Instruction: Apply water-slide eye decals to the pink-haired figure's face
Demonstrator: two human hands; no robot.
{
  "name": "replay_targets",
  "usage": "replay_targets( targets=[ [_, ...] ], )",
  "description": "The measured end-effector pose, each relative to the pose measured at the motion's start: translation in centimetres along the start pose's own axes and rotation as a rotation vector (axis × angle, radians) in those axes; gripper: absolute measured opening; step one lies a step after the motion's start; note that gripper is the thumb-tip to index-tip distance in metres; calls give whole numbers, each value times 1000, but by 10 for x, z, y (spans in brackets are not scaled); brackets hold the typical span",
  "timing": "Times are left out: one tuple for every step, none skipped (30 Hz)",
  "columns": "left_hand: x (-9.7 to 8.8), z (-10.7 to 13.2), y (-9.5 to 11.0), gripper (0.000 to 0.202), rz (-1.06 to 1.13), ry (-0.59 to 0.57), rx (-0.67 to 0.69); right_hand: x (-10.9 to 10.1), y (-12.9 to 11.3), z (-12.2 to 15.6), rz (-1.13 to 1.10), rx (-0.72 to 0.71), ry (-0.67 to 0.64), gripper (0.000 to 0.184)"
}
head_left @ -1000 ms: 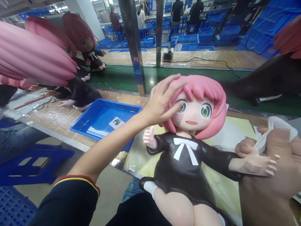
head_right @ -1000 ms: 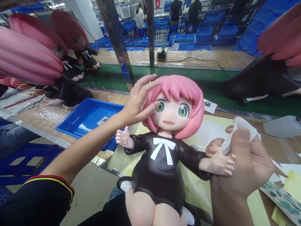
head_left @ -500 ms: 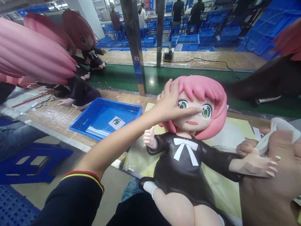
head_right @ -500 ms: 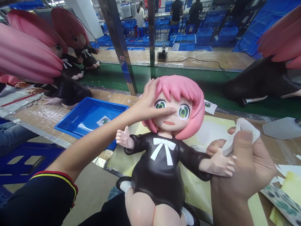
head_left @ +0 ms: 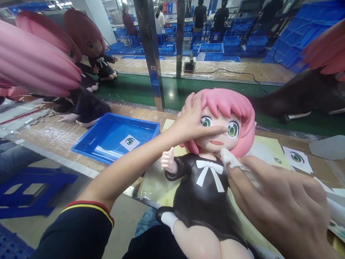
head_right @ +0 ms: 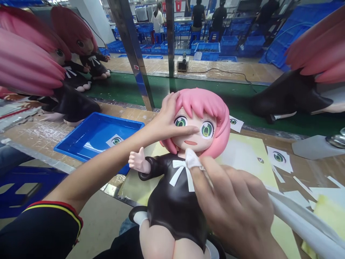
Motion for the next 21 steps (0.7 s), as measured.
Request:
replay_targets(
  targets=[
    [0, 0, 0, 118, -3, 0, 0, 2, -7, -2, 83, -148, -40, 18],
    [0, 0, 1, 117, -2, 3, -1, 6, -13, -3, 164, -273, -85, 24],
    [0, 1, 1, 116, 3, 6, -4, 10, -17, -4, 231, -357, -128, 28],
    [0, 1, 1, 114, 11, 12, -7, 14, -19, -4, 276, -388, -159, 31],
    [0, 1, 1, 112, 17, 15, -7, 17, -21, -5, 290, -379, -175, 31],
    [1, 1, 2, 111, 19, 17, -4, 20, -22, -5, 307, -366, -176, 29],
    [1, 1, 2, 111, 17, 19, -2, 22, -22, -4, 335, -359, -172, 27],
    [1, 1, 2, 112, 10, 21, -2, 24, -23, -3, 364, -353, -158, 25],
    [1, 1, 3, 114, 2, 19, -2, 26, -23, -2, 395, -348, -156, 25],
    [1, 1, 4, 115, -7, 12, -2, 28, -23, -1, 424, -341, -158, 25],
    [1, 1, 4, 115, -16, 4, -2, 30, -23, -1, 450, -333, -164, 27],
    [1, 0, 5, 115, -24, -6, -2, 32, -22, -1, 472, -321, -176, 29],
    [1, 0, 6, 114, -32, -14, -2, 33, -22, -1, 485, -309, -188, 28],
    [0, 0, 6, 113, -38, -19, 0, 34, -21, -1, 490, -298, -197, 26],
    [0, 0, 6, 113, -41, -18, 3, 35, -21, -1, 485, -292, -204, 22],
    [0, 0, 6, 111, -41, -13, 8, 35, -21, 0, 471, -292, -206, 17],
    [0, 0, 6, 110, -39, -9, 13, 35, -21, 0, 450, -299, -209, 14],
    [0, 0, 5, 109, -35, -4, 18, 34, -21, 2, 424, -304, -209, 12],
    [0, 1, 5, 108, -32, 1, 20, 33, -20, 3, 397, -305, -207, 10],
    [-1, 1, 4, 106, -29, 4, 20, 32, -20, 4, 369, -304, -213, 10],
    [0, 1, 3, 106, -25, 6, 19, 32, -20, 6, 340, -303, -216, 9]
  ],
)
Point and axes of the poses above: each hand's wrist, its own z-axis away from the middle knuckle, its own x-axis out of the palm, y = z × x, the point moved 3 cm from there along -z, towards the middle knuckle, and after that the axes turned 7 degrees about y, right-handed, at the moved point
